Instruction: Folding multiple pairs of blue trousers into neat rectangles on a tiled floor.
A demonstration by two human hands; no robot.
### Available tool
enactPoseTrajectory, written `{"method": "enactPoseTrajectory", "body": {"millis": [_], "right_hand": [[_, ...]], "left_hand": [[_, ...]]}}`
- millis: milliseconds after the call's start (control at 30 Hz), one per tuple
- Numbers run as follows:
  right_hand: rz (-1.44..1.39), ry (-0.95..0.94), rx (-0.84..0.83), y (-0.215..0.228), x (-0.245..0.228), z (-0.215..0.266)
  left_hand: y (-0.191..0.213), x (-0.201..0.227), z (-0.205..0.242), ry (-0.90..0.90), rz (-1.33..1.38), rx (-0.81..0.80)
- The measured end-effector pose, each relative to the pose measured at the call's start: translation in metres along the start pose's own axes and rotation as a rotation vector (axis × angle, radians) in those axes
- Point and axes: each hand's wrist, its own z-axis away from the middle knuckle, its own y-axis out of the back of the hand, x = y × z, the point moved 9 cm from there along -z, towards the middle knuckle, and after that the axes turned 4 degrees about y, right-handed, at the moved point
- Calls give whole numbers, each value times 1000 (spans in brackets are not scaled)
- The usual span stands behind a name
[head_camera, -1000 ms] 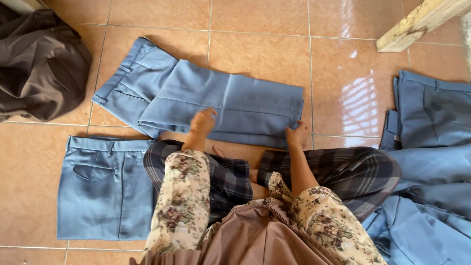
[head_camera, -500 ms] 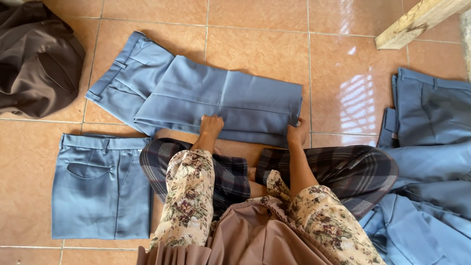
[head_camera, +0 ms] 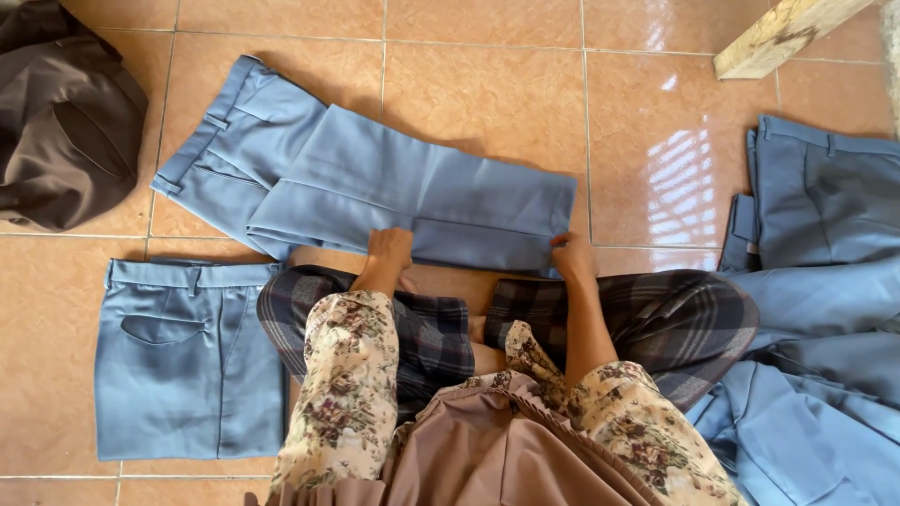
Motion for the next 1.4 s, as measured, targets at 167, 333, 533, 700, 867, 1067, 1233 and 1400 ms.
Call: {"method": "enactPoseTrajectory", "body": {"millis": [167,333,533,700,867,1067,1233,1400], "right_hand": [[12,82,58,2,-16,6],[-30,-203,-2,-6,-8,-10],[-141,-323,25,-38,33,-40],[-179,-271,-21,-60,47,-59],[-431,-235,11,-67,28,-53],[-942,-178,-251,-6,-34,-25],[-1198,-183,-277,57,-38,-78],[-1299,69,-177,182,-22,-94]], "left_hand": [[-25,10,-12,-52,-31,-47],[5,13,12,-54,-3,-107],[-8,11,-1,-13,37,-78],[17,13,13,5,29,-52],[20,15,15,23,9,-56],[38,19,28,86,41,402],[23,60,9,-111,19,788],[37,189,15,-167,396,308]]}}
